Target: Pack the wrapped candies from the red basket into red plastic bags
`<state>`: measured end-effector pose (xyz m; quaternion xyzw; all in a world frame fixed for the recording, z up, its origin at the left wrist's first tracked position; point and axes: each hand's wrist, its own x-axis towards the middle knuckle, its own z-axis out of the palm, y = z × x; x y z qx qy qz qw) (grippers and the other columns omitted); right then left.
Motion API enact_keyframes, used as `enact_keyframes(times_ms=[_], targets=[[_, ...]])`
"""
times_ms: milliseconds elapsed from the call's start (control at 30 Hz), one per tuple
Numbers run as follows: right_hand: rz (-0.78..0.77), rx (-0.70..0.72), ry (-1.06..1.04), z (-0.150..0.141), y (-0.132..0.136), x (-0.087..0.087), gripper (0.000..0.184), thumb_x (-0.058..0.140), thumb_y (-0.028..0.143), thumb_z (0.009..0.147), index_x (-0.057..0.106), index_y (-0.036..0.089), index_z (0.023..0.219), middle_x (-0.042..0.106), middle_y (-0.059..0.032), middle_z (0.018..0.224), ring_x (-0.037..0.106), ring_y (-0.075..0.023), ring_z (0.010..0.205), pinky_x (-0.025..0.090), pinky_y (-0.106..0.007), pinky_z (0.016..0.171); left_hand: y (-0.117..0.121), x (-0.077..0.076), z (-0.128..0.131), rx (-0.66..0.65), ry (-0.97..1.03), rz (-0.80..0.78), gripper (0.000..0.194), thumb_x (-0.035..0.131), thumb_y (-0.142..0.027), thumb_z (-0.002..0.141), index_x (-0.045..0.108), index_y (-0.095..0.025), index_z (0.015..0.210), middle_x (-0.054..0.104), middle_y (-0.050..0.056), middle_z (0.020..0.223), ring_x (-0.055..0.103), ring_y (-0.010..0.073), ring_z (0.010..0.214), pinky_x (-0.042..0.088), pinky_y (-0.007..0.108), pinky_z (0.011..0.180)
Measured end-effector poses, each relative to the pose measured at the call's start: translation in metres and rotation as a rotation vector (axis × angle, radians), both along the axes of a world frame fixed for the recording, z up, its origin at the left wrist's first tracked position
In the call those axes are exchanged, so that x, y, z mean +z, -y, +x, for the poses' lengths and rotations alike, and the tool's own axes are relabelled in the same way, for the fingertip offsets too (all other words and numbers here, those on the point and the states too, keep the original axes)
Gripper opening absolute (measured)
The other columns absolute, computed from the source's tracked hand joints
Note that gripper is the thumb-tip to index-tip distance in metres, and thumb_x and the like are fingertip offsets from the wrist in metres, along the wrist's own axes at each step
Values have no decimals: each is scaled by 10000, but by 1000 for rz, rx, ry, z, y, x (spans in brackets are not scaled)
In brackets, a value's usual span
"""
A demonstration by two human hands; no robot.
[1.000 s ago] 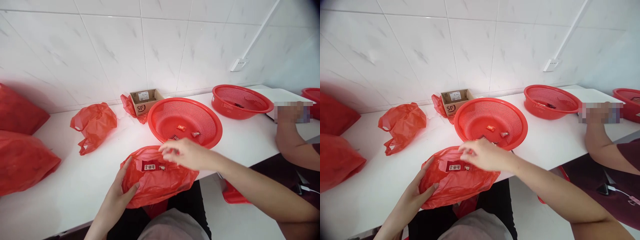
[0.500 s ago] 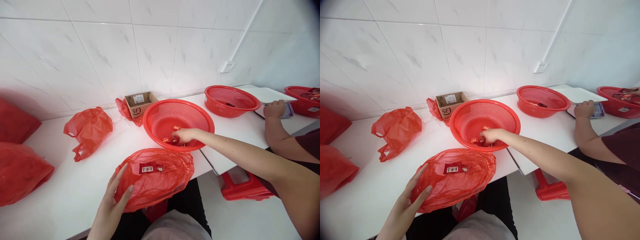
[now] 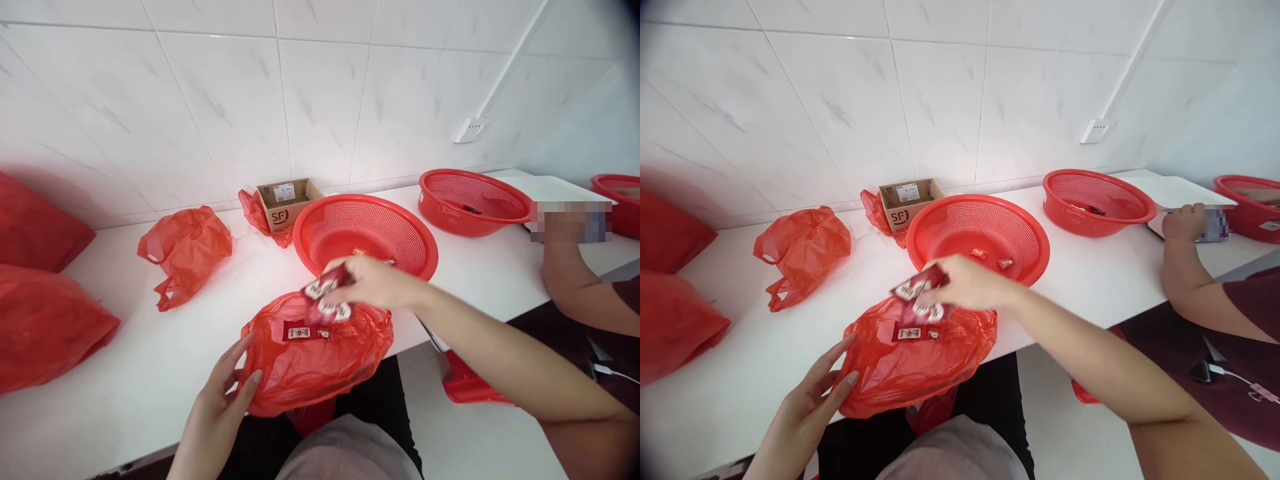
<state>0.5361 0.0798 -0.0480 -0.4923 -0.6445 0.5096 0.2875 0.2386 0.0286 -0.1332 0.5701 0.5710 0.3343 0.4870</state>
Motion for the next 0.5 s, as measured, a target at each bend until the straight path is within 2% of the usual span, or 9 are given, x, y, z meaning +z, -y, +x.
enact_keyframes(times_ms=[67, 167, 233, 300, 367, 433, 500], targets=[[6, 42, 123, -27, 12, -20, 349, 747, 326, 766, 657, 173, 1067, 727, -59, 986, 690, -203, 876, 540, -296, 747, 0, 4, 6, 19, 60, -61, 766, 661, -528, 767, 429, -252, 1443, 712, 76, 1104, 689, 244, 903, 576, 334, 782], [103, -37, 332, -45, 23, -36, 501, 715, 333, 798, 575, 199, 1259, 699, -100, 1090, 665, -241, 977, 519, -344, 811, 3, 17, 15, 84, 124, -90, 788, 644, -523, 782, 378, -250, 1471, 746, 51, 976, 698, 266, 936, 570, 374, 827], [133, -55, 344, -39, 24, -28, 525, 650, 401, 851, 519, 227, 1329, 691, -99, 1104, 676, -226, 932, 525, -347, 791, 5, 24, 19, 102, 148, -83, 783, 652, -515, 780, 382, -255, 1468, 750, 50, 965, 700, 271, 947, 572, 376, 828], [138, -47, 269, -19, 17, -10, 424, 556, 451, 907, 546, 247, 1279, 698, -73, 1050, 687, -177, 786, 539, -309, 702, 7, 27, 19, 105, 164, -77, 783, 665, -509, 775, 387, -260, 1464, 751, 49, 963, 701, 272, 949, 575, 372, 821], [181, -106, 276, 9, 1, 9, 347, 503, 450, 933, 577, 255, 1210, 692, -57, 1030, 673, -145, 707, 535, -276, 639, 7, 27, 19, 105, 173, -71, 789, 674, -505, 772, 386, -261, 1465, 754, 49, 952, 703, 278, 948, 577, 377, 819], [201, -207, 454, 38, -20, 18, 353, 523, 427, 920, 566, 261, 1229, 674, -70, 1083, 670, -160, 745, 530, -279, 640, 7, 26, 18, 101, 182, -71, 806, 680, -503, 771, 371, -260, 1474, 754, 52, 973, 701, 286, 962, 578, 385, 828], [136, -195, 707, 60, -39, 13, 480, 599, 428, 869, 526, 265, 1314, 633, -106, 1191, 665, -221, 884, 529, -311, 692, 6, 24, 17, 91, 190, -87, 830, 683, -506, 770, 343, -267, 1488, 752, 55, 1011, 696, 288, 983, 574, 388, 849]])
